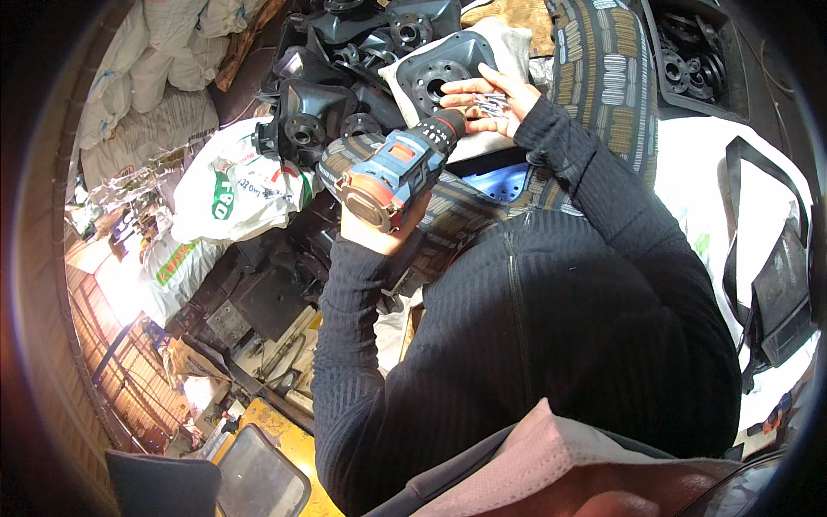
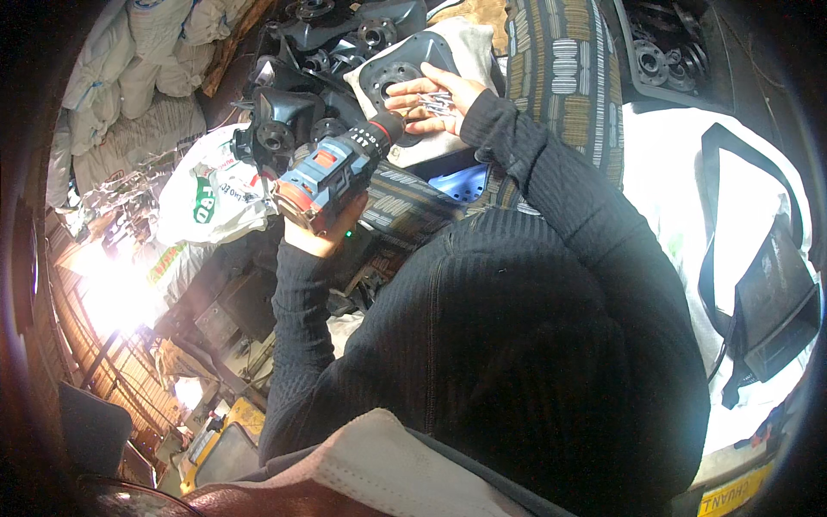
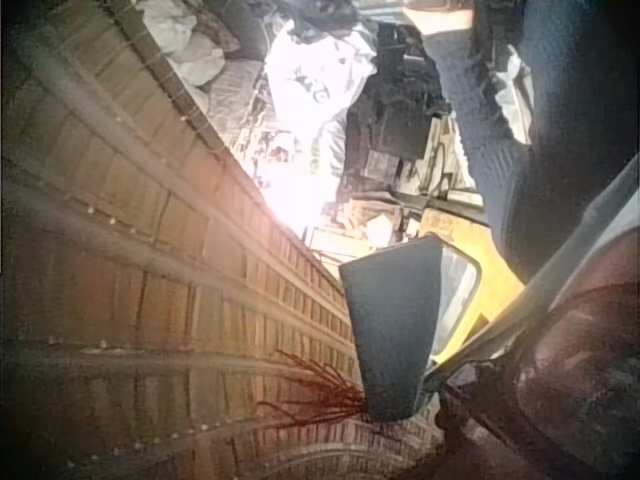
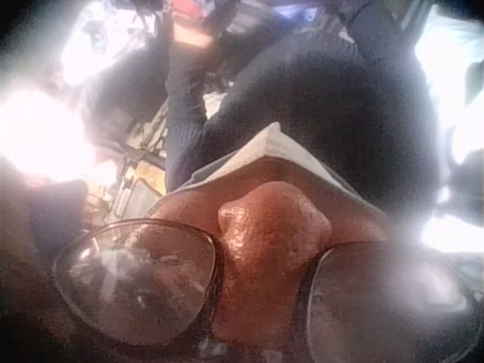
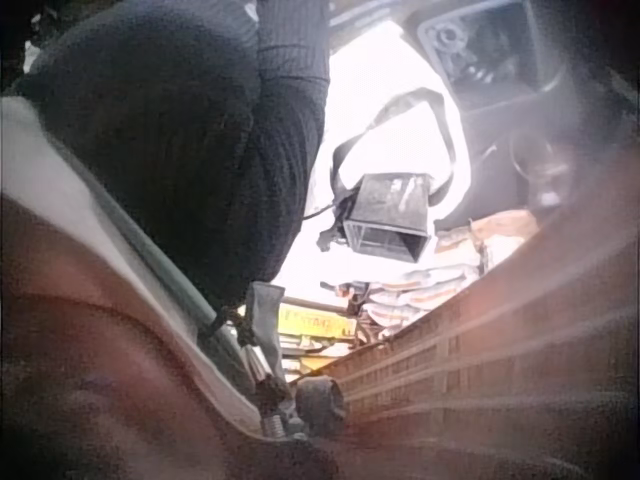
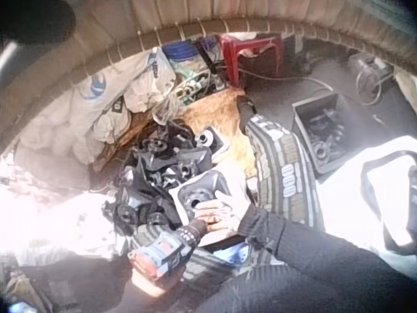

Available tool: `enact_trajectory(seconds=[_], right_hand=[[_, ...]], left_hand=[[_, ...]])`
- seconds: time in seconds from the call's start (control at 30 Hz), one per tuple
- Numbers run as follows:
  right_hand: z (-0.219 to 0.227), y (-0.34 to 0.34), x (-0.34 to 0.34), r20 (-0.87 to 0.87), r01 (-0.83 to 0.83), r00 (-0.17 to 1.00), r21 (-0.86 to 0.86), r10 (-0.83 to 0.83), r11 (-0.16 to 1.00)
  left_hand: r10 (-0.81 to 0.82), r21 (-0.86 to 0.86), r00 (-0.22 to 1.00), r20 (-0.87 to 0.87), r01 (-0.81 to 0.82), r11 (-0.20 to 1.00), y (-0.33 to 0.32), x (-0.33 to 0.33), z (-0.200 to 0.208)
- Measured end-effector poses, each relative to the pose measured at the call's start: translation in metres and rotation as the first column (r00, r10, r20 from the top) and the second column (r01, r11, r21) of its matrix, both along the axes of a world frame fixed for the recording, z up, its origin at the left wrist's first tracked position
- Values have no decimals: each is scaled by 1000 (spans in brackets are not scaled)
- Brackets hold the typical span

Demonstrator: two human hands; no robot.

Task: The person uses a cordless drill to fasten screws into black plastic parts placed on a workbench. They repeatedly pick up parts, align them, and drive screws, then set the parts aside.

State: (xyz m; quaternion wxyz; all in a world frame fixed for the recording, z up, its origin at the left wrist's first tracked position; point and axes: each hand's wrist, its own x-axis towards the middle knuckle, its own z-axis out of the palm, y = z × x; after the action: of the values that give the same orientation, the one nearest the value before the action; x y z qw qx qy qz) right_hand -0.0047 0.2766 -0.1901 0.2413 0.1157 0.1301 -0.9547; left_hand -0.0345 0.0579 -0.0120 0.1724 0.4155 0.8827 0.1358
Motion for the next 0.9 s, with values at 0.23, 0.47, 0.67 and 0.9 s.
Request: enact_trajectory(seconds=[0.23, 0.47, 0.67, 0.9], right_hand=[[5, -4, -3, -12, -1, 1000, -8, 1, 1000], [4, -8, -4, -51, 6, 999, 3, -6, 1000], [9, -5, -5, -59, 16, 998, -41, -18, 999], [12, -9, -3, -51, 26, 998, 105, -20, 994]], left_hand=[[149, 15, 974, 173, -154, 988, -11, -4, 0], [247, 7, 936, 251, -257, 966, -19, -6, -9], [135, 113, 979, 151, -153, 982, -11, -9, -8], [478, -142, 765, 432, -466, 873, -2, -8, 15]])
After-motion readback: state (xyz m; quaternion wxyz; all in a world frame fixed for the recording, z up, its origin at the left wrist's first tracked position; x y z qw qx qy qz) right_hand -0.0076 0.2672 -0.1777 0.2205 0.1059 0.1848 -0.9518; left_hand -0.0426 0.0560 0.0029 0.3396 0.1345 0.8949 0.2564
